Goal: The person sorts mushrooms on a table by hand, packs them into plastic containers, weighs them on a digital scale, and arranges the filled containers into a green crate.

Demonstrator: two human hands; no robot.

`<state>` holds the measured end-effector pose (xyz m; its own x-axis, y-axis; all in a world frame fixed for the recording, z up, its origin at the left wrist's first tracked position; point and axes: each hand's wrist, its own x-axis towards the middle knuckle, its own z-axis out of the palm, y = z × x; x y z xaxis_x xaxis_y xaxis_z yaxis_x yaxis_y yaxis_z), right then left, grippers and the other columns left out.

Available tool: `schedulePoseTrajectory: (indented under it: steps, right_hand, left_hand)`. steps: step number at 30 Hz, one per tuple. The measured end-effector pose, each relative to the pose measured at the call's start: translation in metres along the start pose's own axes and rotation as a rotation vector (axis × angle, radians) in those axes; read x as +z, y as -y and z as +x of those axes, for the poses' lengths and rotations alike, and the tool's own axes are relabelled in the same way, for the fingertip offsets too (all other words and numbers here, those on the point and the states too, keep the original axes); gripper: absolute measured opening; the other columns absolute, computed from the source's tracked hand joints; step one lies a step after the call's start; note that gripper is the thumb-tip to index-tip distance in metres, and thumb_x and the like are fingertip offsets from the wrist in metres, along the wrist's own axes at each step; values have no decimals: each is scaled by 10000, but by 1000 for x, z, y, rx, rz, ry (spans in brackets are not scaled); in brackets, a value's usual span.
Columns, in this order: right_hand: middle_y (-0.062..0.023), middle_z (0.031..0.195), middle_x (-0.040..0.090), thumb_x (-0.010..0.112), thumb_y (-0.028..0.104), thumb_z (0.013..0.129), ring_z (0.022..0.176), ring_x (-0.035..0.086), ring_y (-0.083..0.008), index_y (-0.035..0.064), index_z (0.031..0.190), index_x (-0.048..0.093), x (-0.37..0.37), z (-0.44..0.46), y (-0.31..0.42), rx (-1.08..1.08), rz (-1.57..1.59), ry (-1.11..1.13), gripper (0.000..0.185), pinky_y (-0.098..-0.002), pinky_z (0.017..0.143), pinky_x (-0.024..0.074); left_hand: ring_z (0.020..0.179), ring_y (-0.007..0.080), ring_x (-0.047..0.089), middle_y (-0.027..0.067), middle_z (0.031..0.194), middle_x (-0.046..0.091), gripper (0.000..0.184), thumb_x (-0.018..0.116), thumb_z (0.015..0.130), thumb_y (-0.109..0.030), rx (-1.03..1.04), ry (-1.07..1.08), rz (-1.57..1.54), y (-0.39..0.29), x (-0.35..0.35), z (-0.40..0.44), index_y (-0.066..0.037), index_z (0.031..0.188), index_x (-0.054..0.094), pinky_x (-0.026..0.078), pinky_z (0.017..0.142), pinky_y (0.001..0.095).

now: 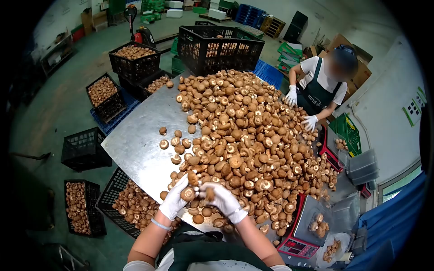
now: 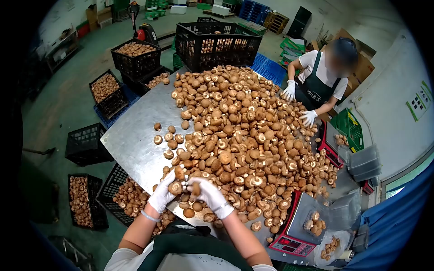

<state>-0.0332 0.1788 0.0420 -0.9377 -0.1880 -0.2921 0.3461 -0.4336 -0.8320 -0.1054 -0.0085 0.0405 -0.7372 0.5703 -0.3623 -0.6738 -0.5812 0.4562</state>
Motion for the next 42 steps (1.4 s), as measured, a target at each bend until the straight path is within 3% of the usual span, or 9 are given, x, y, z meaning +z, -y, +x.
schedulePoseTrajectory:
  steps: [3, 11, 15, 18, 21, 27, 31, 34, 42]
  right_hand:
    - [-104, 1290, 549, 557, 214, 943, 1202, 511, -196, 88, 1294, 551, 27, -10, -3, -206, -752, 37, 372, -306, 1014, 393]
    - [-108, 1316, 528, 505, 149, 967, 1222, 500, -196, 28, 1376, 441, 29, -10, -4, -173, -457, -74, 432, -304, 1028, 377]
    - [-114, 1397, 440, 588, 149, 928, 1251, 479, -205, 40, 1426, 370, 35, -16, -11, -285, -465, -205, 555, -293, 991, 419]
    - [-163, 1371, 455, 679, 219, 858, 1249, 472, -244, 67, 1435, 362, 39, -22, -5, -363, -983, -152, 676, -329, 1006, 404]
    - [-176, 1396, 445, 668, 235, 867, 1253, 472, -268, 79, 1442, 354, 39, -24, -18, -352, -1089, -74, 673, -342, 1041, 376]
    - [-153, 1380, 474, 570, 168, 942, 1213, 513, -209, 37, 1444, 326, 27, -25, -48, 14, -536, 111, 574, -323, 1008, 413]
    - [-143, 1388, 460, 464, 329, 997, 1221, 510, -245, 61, 1460, 295, 48, -18, -40, 214, -62, 134, 561, -353, 994, 429]
    - [-96, 1331, 492, 469, 384, 988, 1181, 532, -234, 112, 1424, 365, 42, -1, -53, 167, 208, 170, 525, -332, 870, 510]
    - [-111, 1182, 587, 470, 250, 986, 1073, 596, -223, 25, 1286, 478, 9, -1, -26, 39, 310, 4, 375, -353, 827, 541]
  left_hand:
    - [950, 215, 612, 157, 1254, 544, 498, 390, 1014, -351, 14, 225, -94, -5, -27, 1, -48, 1408, 358, 563, 785, 347]
    - [912, 186, 621, 164, 1196, 582, 665, 280, 991, -540, -42, 215, -179, -8, -17, -11, -25, 1405, 360, 557, 755, 320]
    - [810, 134, 618, 111, 1070, 637, 476, 414, 1005, -393, -57, 240, 384, 8, -20, -11, -18, 1291, 481, 517, 710, 243]
    - [884, 110, 591, 63, 1084, 622, 335, 509, 981, -227, 184, 122, 939, 33, -29, -11, -15, 1238, 531, 484, 783, 236]
    - [923, 142, 601, 55, 1083, 623, 315, 487, 983, -205, 39, 52, 904, 8, -40, -31, 5, 1211, 546, 487, 823, 267]
    - [905, 330, 655, 179, 989, 673, 547, 621, 840, -497, -1, -48, 2154, -51, -30, -99, -97, 1212, 598, 521, 759, 377]
    - [1208, 334, 519, 197, 1277, 542, 531, 568, 897, -301, 551, -48, 1356, -33, 2, -89, -43, 1349, 463, 407, 1006, 401]
    - [1416, 337, 221, 175, 1482, 336, 600, 541, 888, -197, 484, 176, 1333, -18, 19, -64, -63, 1439, 344, 195, 1144, 421]
    - [1306, 394, 352, 149, 1395, 447, 408, 710, 774, -239, 772, -300, 1800, -16, -45, 104, -83, 1143, 638, 291, 1088, 479]
